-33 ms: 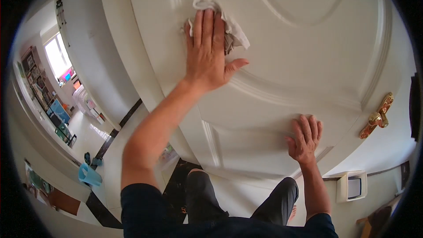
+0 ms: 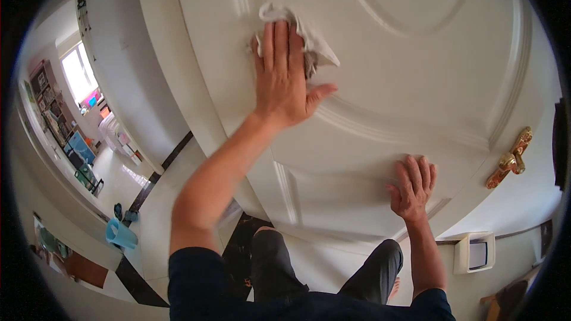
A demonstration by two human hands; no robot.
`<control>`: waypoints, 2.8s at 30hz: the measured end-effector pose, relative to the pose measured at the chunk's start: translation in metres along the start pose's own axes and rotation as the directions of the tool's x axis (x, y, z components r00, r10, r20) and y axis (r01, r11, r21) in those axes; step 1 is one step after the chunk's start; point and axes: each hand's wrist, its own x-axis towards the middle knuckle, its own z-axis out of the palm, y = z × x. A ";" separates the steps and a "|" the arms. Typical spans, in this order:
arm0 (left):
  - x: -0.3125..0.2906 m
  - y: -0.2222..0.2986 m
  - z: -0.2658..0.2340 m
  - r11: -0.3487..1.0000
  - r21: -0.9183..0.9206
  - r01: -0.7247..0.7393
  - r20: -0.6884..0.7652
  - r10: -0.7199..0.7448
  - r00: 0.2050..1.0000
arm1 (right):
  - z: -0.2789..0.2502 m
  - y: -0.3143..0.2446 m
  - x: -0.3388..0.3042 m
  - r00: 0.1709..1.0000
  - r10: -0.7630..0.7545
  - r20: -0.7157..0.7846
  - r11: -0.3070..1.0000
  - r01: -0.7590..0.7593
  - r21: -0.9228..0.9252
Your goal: The person cleans a door and its hardware using a cloth, wiping the top edge, the door handle and lock plate, the flat surface of the door, and the side edge near the hinges.
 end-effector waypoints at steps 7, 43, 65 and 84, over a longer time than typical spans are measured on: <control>-0.096 0.037 -0.007 0.980 -0.083 0.179 0.196 -0.161 0.967 | 0.006 0.002 -0.003 0.999 -0.046 -0.019 0.999 0.046 0.006; -0.102 0.123 -0.019 0.975 -0.223 0.018 0.377 0.069 0.924 | -0.004 -0.021 0.011 0.996 0.082 -0.039 0.990 -0.076 0.121; -0.119 0.126 -0.057 0.882 -0.464 0.079 0.493 0.183 0.851 | 0.012 -0.087 0.117 0.921 0.337 0.197 0.805 -0.390 0.447; -0.113 0.137 -0.077 0.398 -0.681 0.615 0.436 -0.454 0.777 | 0.018 -0.089 0.115 0.945 0.318 0.079 0.831 -0.318 0.456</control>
